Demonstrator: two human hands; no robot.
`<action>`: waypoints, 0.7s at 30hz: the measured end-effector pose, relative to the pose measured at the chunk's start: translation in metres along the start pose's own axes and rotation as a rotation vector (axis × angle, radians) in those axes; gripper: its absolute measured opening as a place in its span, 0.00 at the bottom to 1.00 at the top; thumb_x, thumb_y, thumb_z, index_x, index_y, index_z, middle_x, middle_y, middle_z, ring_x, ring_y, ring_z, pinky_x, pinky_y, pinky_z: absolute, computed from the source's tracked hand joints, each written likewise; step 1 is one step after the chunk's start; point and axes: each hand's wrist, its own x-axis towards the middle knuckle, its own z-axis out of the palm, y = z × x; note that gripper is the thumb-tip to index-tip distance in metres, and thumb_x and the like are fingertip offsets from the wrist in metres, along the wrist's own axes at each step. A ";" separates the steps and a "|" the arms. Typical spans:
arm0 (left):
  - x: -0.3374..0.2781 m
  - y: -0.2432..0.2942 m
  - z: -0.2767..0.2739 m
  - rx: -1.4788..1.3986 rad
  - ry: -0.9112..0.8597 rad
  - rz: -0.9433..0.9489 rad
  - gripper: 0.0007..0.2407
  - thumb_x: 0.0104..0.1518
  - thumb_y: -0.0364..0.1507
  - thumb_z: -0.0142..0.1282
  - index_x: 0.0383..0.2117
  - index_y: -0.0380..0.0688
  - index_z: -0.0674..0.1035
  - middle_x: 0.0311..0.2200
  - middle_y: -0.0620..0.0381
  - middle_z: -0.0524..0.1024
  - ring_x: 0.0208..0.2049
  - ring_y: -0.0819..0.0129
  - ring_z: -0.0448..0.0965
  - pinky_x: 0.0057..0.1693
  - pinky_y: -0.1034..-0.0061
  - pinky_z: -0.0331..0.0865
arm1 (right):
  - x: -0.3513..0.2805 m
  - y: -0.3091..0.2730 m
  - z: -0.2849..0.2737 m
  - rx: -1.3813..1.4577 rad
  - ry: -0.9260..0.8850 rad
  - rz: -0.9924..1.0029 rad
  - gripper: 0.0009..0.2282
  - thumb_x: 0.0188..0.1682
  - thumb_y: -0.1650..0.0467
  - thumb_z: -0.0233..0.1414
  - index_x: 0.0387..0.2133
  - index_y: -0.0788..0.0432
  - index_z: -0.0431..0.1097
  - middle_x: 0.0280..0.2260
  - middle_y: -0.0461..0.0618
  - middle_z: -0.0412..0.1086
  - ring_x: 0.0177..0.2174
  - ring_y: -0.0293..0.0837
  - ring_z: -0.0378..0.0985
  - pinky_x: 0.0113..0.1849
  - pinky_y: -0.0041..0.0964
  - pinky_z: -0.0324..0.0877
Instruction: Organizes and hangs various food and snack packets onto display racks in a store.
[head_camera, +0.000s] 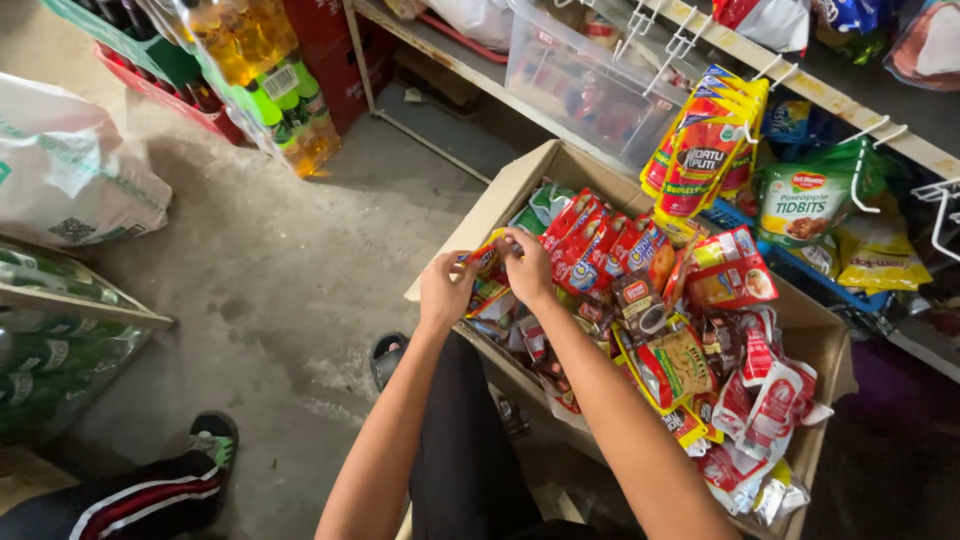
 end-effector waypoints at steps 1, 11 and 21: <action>-0.001 -0.004 0.002 -0.002 -0.003 -0.002 0.11 0.53 0.31 0.64 0.39 0.39 0.84 0.36 0.44 0.81 0.34 0.57 0.85 0.43 0.67 0.74 | 0.000 -0.002 -0.004 -0.003 0.000 0.003 0.07 0.53 0.71 0.57 0.43 0.60 0.75 0.34 0.50 0.74 0.34 0.41 0.77 0.36 0.35 0.71; 0.009 0.039 0.024 -0.331 -0.005 0.199 0.07 0.60 0.28 0.59 0.35 0.33 0.81 0.31 0.51 0.80 0.34 0.68 0.80 0.44 0.73 0.73 | 0.002 -0.014 -0.053 0.304 0.013 0.123 0.07 0.54 0.68 0.56 0.33 0.62 0.75 0.26 0.42 0.73 0.28 0.32 0.75 0.31 0.28 0.69; 0.019 0.142 0.106 -0.435 -0.091 0.287 0.09 0.61 0.30 0.57 0.37 0.35 0.79 0.29 0.53 0.81 0.30 0.74 0.79 0.40 0.73 0.72 | 0.019 -0.015 -0.168 0.223 0.250 -0.039 0.07 0.54 0.71 0.57 0.29 0.65 0.72 0.24 0.38 0.67 0.26 0.29 0.66 0.29 0.27 0.62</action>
